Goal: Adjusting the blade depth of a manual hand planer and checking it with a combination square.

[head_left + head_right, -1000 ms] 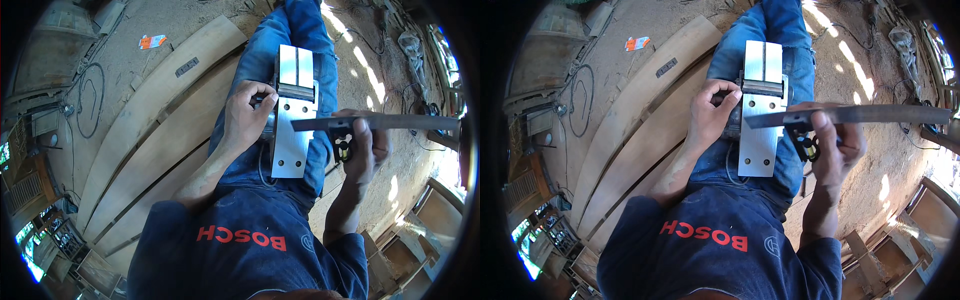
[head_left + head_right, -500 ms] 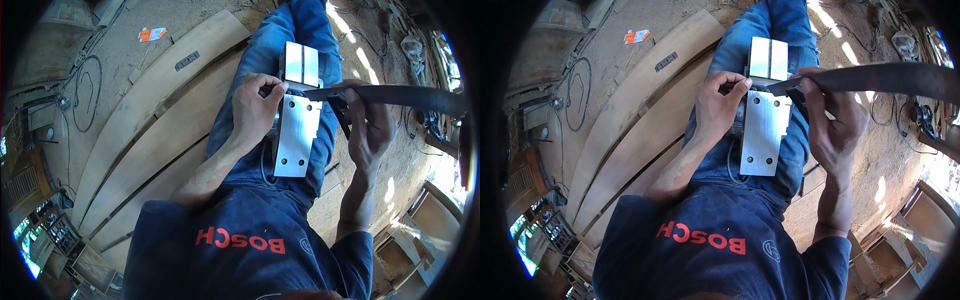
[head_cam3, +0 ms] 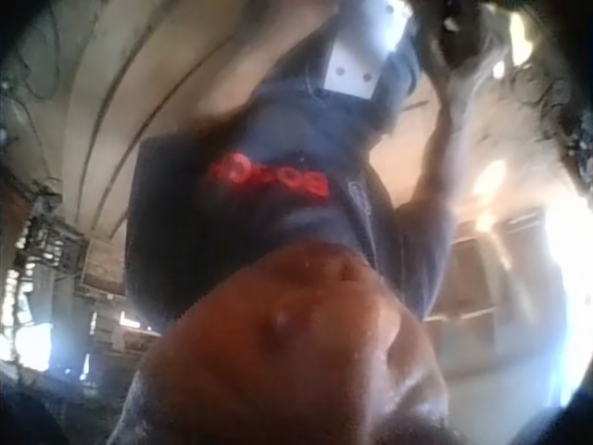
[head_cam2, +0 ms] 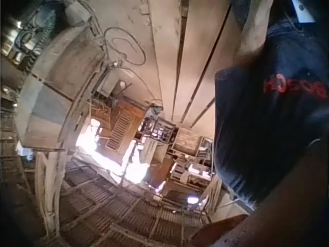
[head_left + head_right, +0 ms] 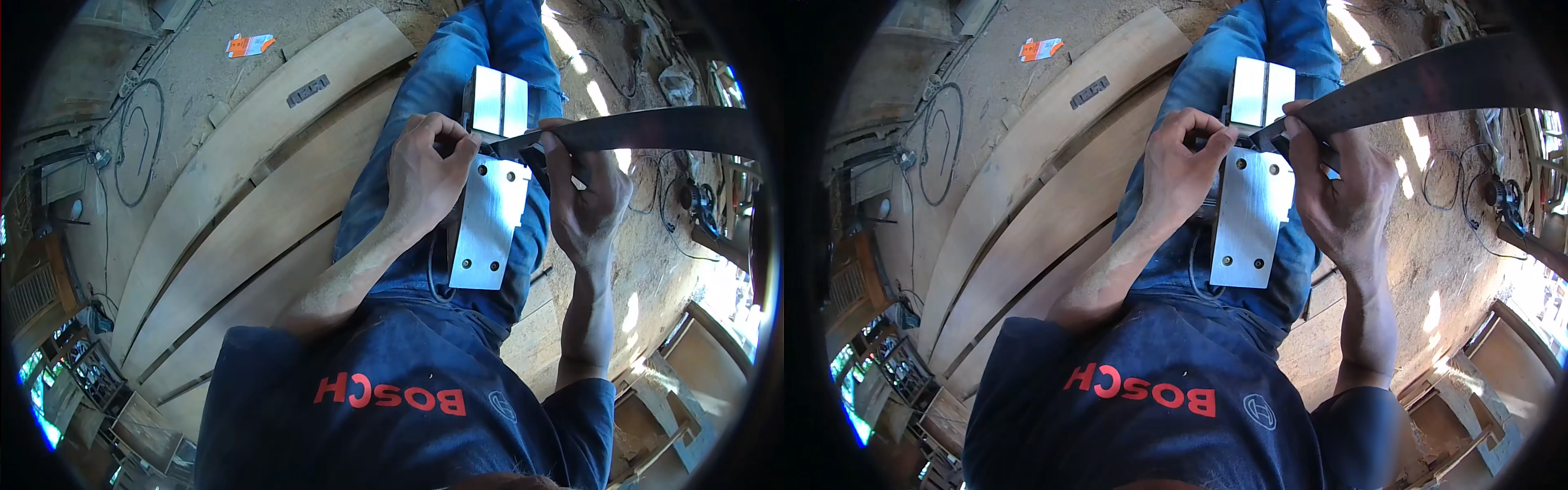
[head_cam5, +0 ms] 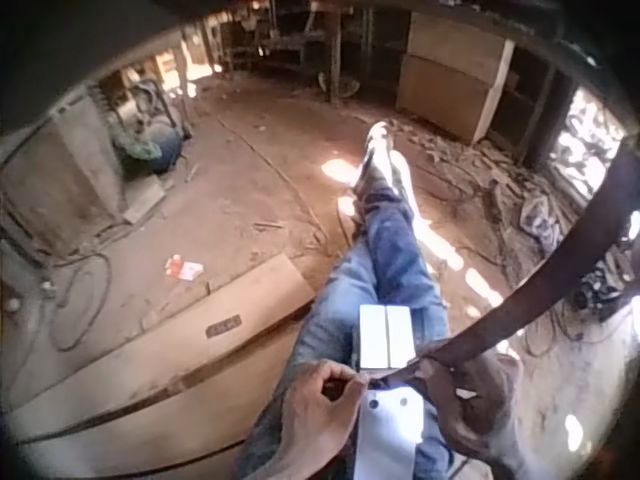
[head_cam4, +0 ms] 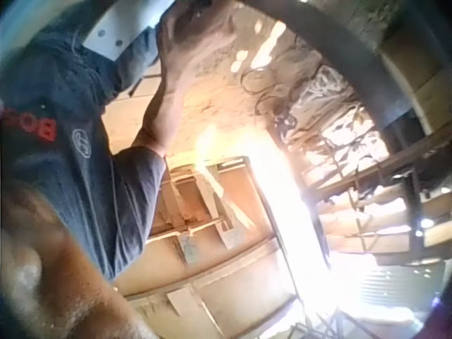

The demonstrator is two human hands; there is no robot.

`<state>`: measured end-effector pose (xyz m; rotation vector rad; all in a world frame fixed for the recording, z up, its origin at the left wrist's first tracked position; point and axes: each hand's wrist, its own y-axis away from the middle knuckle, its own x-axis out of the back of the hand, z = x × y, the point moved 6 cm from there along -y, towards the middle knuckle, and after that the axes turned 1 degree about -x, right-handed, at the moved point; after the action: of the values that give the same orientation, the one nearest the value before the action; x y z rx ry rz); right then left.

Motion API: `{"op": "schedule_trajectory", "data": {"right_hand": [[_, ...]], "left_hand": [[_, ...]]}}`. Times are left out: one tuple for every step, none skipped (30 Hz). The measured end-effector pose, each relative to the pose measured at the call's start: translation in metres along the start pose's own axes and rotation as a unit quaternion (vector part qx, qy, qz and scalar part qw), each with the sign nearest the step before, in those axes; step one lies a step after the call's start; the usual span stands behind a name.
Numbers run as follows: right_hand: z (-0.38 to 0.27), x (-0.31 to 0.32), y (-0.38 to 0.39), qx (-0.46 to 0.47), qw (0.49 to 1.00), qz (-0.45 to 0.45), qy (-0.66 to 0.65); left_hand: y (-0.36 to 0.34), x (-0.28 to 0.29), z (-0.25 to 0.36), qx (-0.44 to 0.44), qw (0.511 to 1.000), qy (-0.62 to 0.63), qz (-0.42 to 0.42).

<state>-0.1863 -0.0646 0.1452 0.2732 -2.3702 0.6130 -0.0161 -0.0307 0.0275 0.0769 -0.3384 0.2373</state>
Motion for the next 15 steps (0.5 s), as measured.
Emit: {"op": "schedule_trajectory", "data": {"right_hand": [[-0.001,0.000,0.000,0.007,1.000,-0.003,0.009],[-0.002,-0.001,0.000,0.014,1.000,-0.006,0.018],[-0.002,-0.002,0.000,0.020,0.999,-0.009,0.026],[-0.002,-0.002,0.000,0.020,0.999,-0.009,0.027],[-0.001,-0.004,0.000,0.028,0.999,-0.003,0.024],[0.001,-0.005,0.000,0.035,0.999,0.003,0.021],[0.001,-0.006,0.000,0.043,0.999,0.009,0.018],[0.001,-0.006,0.000,0.050,0.998,0.016,0.016],[-0.001,-0.006,0.000,0.051,0.998,0.015,0.015],[-0.004,-0.005,0.000,0.047,0.999,0.016,0.018],[-0.007,-0.004,0.000,0.043,0.999,0.017,0.021],[-0.010,-0.003,-0.001,0.040,0.999,0.017,0.024],[-0.012,-0.002,-0.001,0.036,0.999,0.018,0.027],[-0.011,-0.002,0.000,0.036,0.999,0.019,0.028],[-0.009,-0.004,-0.001,0.038,0.999,0.013,0.024]], "left_hand": [[-0.001,0.000,0.001,-0.008,1.000,-0.003,0.004],[-0.002,0.000,0.002,-0.015,1.000,-0.005,0.007],[-0.002,0.000,0.003,-0.023,1.000,-0.008,0.011],[-0.003,0.000,0.002,-0.023,1.000,-0.008,0.010],[-0.004,-0.001,0.001,-0.013,1.000,-0.004,0.009],[-0.004,-0.002,-0.001,-0.004,1.000,-0.001,0.007],[-0.005,-0.003,-0.002,0.005,1.000,0.003,0.005],[-0.006,-0.003,-0.003,0.014,1.000,0.007,0.004],[-0.006,-0.003,-0.004,0.014,1.000,0.006,0.005],[-0.006,-0.003,-0.004,0.019,1.000,0.009,-0.002],[-0.007,-0.004,-0.005,0.024,1.000,0.012,-0.008],[-0.007,-0.004,-0.005,0.028,0.999,0.015,-0.015],[-0.007,-0.004,-0.006,0.033,0.999,0.018,-0.021],[-0.007,-0.005,-0.005,0.032,0.999,0.018,-0.022],[-0.006,-0.005,-0.005,0.036,0.999,0.026,-0.023]]}}
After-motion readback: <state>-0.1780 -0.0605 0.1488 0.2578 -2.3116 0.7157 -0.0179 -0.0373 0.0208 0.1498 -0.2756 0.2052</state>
